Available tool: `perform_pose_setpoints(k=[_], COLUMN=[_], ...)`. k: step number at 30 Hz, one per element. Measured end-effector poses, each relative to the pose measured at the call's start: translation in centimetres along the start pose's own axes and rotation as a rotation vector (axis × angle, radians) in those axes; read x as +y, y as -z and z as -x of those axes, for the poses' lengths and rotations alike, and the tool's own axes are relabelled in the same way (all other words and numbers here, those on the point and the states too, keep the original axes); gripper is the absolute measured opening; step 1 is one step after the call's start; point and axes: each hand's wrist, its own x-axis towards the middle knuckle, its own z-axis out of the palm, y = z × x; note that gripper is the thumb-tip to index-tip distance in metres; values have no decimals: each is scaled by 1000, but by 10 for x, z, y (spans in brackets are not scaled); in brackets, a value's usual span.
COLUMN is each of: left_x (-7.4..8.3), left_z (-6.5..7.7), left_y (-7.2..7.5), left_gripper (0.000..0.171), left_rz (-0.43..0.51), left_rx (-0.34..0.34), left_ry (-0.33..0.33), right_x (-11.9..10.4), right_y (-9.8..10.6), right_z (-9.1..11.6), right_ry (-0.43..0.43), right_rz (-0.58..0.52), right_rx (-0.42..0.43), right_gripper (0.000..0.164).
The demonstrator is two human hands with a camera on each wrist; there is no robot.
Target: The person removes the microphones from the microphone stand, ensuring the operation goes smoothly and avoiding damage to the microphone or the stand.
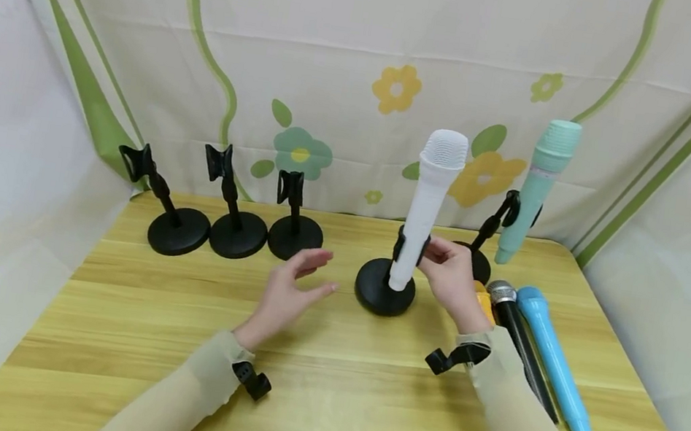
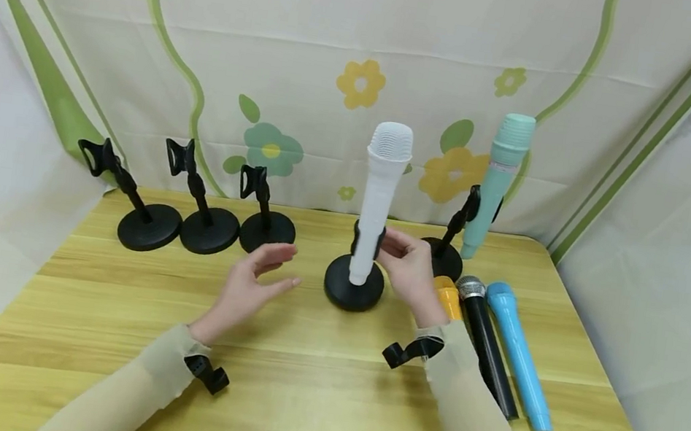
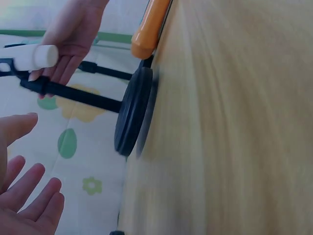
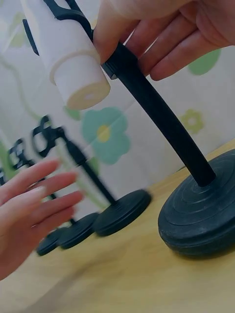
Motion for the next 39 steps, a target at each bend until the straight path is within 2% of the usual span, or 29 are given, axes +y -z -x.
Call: perform_pose_setpoints(k=[9,15,23,30,35,39], left_x=[4,5,3,6,6,6], left_z=[4,6,11,9,8,7], left_y=[-16,-17,-16,-19,-21,-22], left_gripper=[52,49,41,35,32,29], left_rz=[18,52,92,109,128,129], left_rx=[-147,-213,-276,-285,-284,-277], left_ry=[17,27,38,37,46,33], right_x=[-16,-22,-22,-19,-24,-33], right_y=[-31,-44,-52,-45,-27,-10], right_z=[28,38,44,44,44,42], right_ry=[24,7,30,33,27,74], right_rz=[-55,-95,-71,-68,-114,-98], right_rx=[-124,-187,-208,-249,-249,-218], right_gripper=[28,32,32,35,39,36])
